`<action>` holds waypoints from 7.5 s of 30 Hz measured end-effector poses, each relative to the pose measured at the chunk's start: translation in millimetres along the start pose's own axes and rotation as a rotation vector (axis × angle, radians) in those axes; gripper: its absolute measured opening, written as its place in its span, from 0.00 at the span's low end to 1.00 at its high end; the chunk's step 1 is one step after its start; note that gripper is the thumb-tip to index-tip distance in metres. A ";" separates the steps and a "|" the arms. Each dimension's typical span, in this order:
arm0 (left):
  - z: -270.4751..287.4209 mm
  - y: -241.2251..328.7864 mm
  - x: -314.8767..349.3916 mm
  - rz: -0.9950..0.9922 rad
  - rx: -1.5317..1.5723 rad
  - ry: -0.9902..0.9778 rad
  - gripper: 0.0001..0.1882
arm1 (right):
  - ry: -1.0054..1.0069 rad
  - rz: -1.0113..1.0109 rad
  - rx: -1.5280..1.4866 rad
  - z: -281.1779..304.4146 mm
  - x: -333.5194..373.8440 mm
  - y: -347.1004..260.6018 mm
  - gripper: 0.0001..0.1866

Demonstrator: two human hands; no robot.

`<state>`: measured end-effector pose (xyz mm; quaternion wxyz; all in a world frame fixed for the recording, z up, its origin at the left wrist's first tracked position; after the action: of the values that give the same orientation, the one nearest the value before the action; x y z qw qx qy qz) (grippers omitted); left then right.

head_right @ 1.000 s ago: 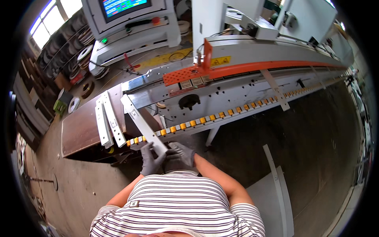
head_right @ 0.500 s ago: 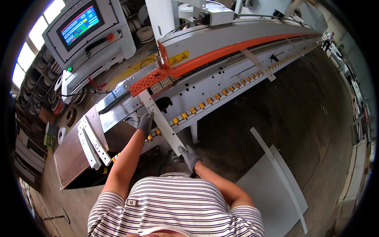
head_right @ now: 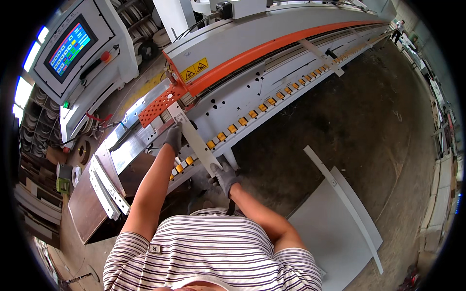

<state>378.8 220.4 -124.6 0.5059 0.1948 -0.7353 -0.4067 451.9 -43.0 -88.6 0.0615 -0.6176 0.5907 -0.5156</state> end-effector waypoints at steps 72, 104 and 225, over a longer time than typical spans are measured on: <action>16.4 -8.4 68.9 -0.092 -0.057 -0.068 0.17 | -0.072 0.038 0.003 -13.1 32.9 43.5 0.24; 9.8 4.1 -34.5 -0.070 -0.042 0.069 0.18 | -0.011 0.713 1.660 -21.6 -2.9 -62.8 0.35; -142.2 14.1 -15.5 0.069 0.551 -0.222 0.31 | 0.363 0.609 1.218 144.1 109.5 -46.5 0.11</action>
<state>515.3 182.6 -100.1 0.3638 0.2541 -0.8750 -0.1933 559.9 -193.0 -61.4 0.4382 -0.1847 0.3446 -0.8094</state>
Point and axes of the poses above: each hand's wrist, its own x-axis away from the middle knuckle, its own z-axis out of the back of the hand, y = z × x, the point moved 4 cm from there along -x, towards the middle knuckle, and after that the axes turned 4 degrees about -x, right-handed, at the moved point
